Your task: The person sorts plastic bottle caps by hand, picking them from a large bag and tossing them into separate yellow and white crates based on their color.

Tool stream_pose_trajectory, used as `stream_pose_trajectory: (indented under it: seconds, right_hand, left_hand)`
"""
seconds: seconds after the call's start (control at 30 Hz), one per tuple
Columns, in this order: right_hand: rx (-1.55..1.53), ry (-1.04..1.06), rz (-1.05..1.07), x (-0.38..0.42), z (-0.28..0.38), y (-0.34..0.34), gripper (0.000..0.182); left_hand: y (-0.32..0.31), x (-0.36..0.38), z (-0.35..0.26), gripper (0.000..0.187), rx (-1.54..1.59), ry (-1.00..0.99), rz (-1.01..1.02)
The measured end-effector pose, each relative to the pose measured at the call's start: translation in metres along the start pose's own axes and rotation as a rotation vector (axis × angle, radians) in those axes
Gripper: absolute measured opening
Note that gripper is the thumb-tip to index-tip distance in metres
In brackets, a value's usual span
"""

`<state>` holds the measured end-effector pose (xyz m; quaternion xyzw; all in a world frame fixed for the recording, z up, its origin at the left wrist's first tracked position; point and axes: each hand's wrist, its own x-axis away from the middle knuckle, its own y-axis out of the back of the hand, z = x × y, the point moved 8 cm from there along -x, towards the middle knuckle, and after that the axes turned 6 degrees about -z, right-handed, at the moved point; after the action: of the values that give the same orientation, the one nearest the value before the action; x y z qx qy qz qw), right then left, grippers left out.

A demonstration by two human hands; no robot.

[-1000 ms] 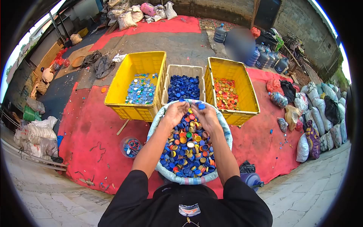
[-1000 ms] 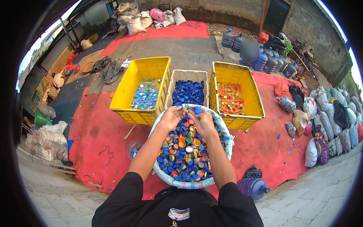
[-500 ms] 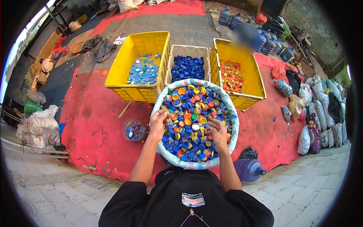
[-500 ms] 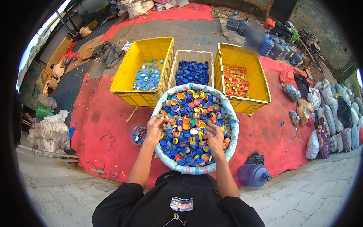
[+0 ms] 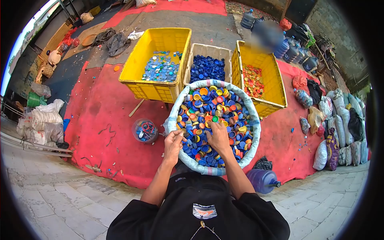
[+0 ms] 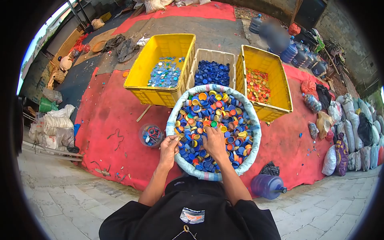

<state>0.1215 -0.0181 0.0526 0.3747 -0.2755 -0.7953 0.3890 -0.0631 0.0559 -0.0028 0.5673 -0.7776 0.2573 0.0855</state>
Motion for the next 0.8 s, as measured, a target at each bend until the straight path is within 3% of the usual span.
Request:
stream_pose_trajectory:
  seconds: [0.3, 0.5, 0.7, 0.8]
  right_hand:
    - [0.206, 0.103, 0.247, -0.019, -0.01, -0.051, 0.047]
    - [0.025, 0.129, 0.093, -0.017, -0.002, -0.031, 0.043]
    - [-0.132, -0.031, 0.006, 0.006, 0.024, 0.012, 0.039]
    - [-0.189, -0.031, -0.038, 0.022, 0.031, 0.023, 0.05]
  left_hand:
    - [0.007, 0.007, 0.004, 0.017, 0.084, 0.053, 0.021]
    - [-0.001, 0.007, 0.004, 0.015, 0.055, 0.069, 0.036]
    - [-0.04, 0.01, -0.006, 0.026, -0.071, -0.028, 0.102]
    - [-0.059, 0.012, 0.012, 0.034, -0.135, 0.016, 0.256]
